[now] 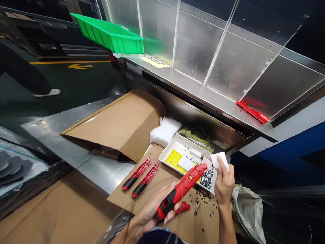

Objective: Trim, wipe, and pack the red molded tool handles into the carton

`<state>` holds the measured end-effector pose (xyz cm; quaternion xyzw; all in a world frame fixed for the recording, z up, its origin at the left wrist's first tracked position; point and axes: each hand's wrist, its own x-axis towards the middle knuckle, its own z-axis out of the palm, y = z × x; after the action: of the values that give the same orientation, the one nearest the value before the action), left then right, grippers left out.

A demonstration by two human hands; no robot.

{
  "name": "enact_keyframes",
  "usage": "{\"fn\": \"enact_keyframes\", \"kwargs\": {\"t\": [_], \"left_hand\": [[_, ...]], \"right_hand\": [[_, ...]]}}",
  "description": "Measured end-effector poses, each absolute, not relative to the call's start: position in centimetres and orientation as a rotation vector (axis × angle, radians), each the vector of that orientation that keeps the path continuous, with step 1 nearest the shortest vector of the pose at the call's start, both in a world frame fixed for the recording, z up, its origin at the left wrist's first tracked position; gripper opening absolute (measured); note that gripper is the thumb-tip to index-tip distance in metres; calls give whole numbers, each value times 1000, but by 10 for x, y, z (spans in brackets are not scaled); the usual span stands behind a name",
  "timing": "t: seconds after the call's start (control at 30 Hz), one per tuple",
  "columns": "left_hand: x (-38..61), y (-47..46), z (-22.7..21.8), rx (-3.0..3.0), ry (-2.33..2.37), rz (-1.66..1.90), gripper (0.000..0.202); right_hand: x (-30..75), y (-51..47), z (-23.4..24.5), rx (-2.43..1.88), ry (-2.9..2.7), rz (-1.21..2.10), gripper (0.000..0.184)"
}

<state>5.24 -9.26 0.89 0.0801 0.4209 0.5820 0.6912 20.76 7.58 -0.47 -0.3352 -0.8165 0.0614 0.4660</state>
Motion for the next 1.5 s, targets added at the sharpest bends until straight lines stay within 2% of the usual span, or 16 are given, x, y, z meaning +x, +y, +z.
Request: {"fn": "enact_keyframes", "kwargs": {"t": [0.13,0.33,0.43,0.6,0.67,0.77,0.97,1.03,1.23,1.3,1.4,1.5], "left_hand": [[50,-92,5,165,925,1311,54],[50,-92,7,146,1005,1286,39],[52,-91,5,176,1028,1263,46],[53,-91,-5,268,1085,1275,71],[53,-93,-6,264,1097,1306,73],[54,-94,-4,245,1083,1300,68],[55,-89,-7,-20,828,1265,34],[49,-90,-11,-99,702,1226,31],[41,-93,-23,-140,494,1254,29],[43,-93,-27,-111,517,1258,30],[42,-99,-37,-55,632,1288,33],[31,-117,-53,144,925,1323,58]], "right_hand": [[214,62,4,-727,-2024,217,38],[212,29,6,-607,-2088,189,44],[208,30,6,-579,-2178,140,46],[201,41,10,-528,-2355,-16,47],[202,41,9,-511,-2403,-44,48],[202,43,1,-526,-2411,-23,48],[194,77,-4,-797,-2215,-45,39],[195,76,-2,-860,-2089,36,38],[192,12,-14,-476,-2194,422,46],[186,6,-21,-433,-2287,389,46],[180,28,-30,-607,-2334,232,44],[188,62,-38,-877,-2264,132,43]]}}
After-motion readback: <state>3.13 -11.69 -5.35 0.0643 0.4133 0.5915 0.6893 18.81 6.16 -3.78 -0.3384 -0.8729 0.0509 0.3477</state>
